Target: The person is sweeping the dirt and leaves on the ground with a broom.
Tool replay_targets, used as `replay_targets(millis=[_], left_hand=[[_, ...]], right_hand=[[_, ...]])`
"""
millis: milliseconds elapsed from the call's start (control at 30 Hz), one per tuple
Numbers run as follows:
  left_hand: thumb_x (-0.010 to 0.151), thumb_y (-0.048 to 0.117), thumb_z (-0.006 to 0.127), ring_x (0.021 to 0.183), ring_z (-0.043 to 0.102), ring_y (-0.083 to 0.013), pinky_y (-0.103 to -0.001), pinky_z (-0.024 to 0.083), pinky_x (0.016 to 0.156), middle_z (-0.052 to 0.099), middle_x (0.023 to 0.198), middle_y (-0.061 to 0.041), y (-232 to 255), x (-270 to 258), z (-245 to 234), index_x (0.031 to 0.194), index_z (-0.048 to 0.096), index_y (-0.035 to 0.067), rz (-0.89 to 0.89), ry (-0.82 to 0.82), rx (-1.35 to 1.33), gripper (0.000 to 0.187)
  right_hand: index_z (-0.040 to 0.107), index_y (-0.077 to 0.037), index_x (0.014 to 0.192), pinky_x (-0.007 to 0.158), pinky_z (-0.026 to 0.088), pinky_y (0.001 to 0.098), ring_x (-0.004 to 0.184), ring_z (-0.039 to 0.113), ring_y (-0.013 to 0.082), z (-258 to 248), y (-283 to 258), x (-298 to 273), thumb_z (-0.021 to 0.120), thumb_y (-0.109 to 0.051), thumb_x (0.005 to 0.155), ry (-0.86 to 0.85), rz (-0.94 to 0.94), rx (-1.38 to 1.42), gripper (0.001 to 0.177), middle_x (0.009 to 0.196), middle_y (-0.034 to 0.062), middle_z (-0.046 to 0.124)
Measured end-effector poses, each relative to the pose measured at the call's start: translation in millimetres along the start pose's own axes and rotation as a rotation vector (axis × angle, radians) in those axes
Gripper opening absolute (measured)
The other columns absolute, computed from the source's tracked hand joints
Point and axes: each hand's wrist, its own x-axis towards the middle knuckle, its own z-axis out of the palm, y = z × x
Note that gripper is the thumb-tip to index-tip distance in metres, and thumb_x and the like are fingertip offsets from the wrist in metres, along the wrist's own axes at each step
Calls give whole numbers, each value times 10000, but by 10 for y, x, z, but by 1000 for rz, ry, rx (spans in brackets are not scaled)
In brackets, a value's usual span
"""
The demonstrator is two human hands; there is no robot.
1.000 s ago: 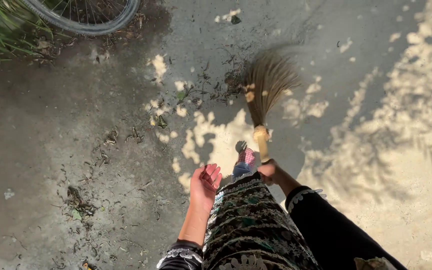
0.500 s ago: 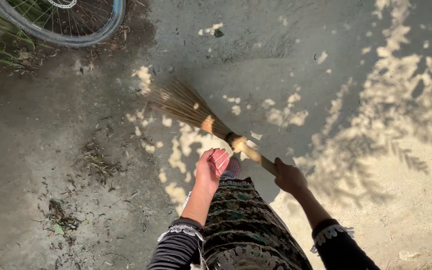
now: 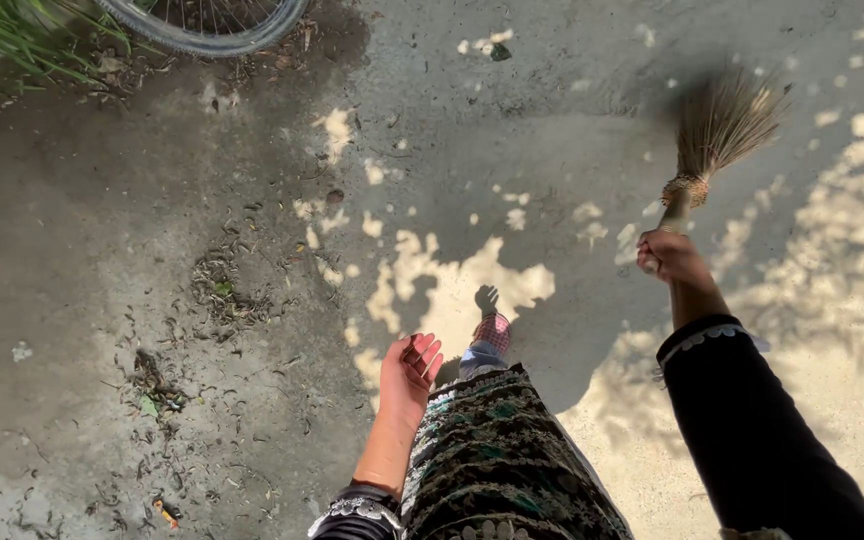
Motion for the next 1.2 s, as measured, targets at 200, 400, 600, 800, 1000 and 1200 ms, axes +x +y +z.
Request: replay_targets(millis=[200,400,600,800,1000,1200], left_hand=[[919,259,601,1069,703,-265,-419,563,957,725,1110,-111,-96,76,-84,1082,616,48,-6,61,-58,268],[930,249,601,1038,714,-267,-411,585,929,735,1090,-115,-116,285,199,1067,618,41,-46,-34,-98,249],[955,256,587,981,719,-245,-404,596,894,743,1046,-101,316,461,694,1054,653,40,-22,-149,-97,246],[961,254,578,1014,716,-287,-423,584,899,748,1049,-125,914,826,1007,1048,618,62,-47,-170,-155,215],[977,263,562,1152,666,-292,-455,527,1017,694,1192,-142,1668,1121,1048,1167,619,31,-21,-189,-134,305],[998,251,511,1192,644,-292,-450,505,1072,689,1245,-143,2419,1076,898,1196,592,4,21,-30,-157,327]], right_hand=[[400,56,1290,408,520,328,498,610,184,2521,1505,-84,674,-6,898,583,525,-924,482,716,121,639],[396,-36,1419,406,445,340,490,538,176,3422,1717,-334,664,32,791,124,571,-1008,686,659,83,576],[557,-74,1237,448,517,332,508,566,153,3746,720,-706,734,-9,768,-3,470,-1098,506,713,64,619],[544,-100,1201,584,656,368,633,705,207,3433,-438,-769,769,-101,830,323,434,-1136,434,785,117,688],[469,-10,810,367,300,316,479,473,177,3074,-1363,322,700,-124,909,620,361,-835,275,634,86,504],[480,-26,726,349,293,311,441,502,196,2486,-848,2353,614,7,858,713,379,-526,191,608,104,521]])
